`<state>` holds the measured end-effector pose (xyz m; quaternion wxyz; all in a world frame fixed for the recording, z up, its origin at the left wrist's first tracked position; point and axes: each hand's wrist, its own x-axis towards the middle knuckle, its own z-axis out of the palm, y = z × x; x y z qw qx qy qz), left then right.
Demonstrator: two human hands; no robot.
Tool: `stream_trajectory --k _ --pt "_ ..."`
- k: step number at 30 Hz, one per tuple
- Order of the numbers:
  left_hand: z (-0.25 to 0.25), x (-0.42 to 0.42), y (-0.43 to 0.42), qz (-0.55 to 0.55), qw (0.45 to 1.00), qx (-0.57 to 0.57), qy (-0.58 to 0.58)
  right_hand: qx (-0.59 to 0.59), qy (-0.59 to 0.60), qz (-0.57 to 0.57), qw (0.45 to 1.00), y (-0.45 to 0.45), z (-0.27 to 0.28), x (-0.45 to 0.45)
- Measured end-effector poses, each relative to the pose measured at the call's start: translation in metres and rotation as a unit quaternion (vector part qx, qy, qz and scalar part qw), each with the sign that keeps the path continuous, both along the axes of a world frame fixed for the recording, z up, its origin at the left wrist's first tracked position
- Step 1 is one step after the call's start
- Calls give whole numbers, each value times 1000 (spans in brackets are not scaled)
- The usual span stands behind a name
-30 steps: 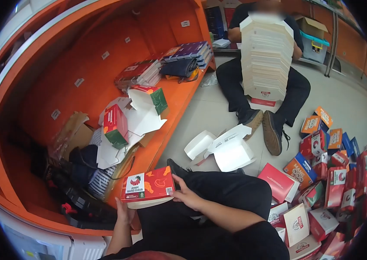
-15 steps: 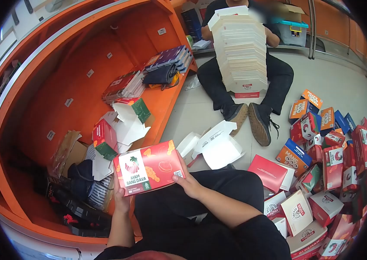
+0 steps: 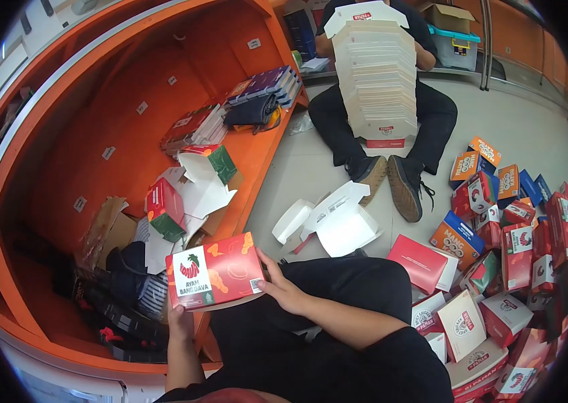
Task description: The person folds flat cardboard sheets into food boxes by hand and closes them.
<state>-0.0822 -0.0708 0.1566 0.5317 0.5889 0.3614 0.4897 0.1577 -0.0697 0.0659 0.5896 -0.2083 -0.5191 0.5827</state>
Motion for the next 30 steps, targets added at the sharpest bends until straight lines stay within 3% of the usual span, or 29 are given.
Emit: stream_trajectory --k 3,8,11,14,16,20,24,27,30 --pt "6 13 2 59 997 49 0 -47 73 26 996 -5 9 -4" --pt "-14 -5 14 33 996 66 42 -63 136 11 989 -6 8 -8" --pt "-15 5 15 59 997 46 -4 16 71 -44 996 -4 5 -10" --pt "-30 5 29 51 998 35 -23 0 -17 -120 993 -2 1 -3" --pt "-23 16 32 45 995 86 25 -33 -4 -154 987 0 4 0" --pt "-23 29 35 107 990 90 -9 -21 113 -116 987 8 -3 0" --pt "-28 37 41 123 982 140 -41 -52 64 -135 987 11 -4 -4" --pt "-31 55 42 121 972 60 -195 -63 66 -137 986 12 -10 -11" --pt "-38 53 47 158 975 43 -151 -57 -12 -140 988 12 -7 -9"
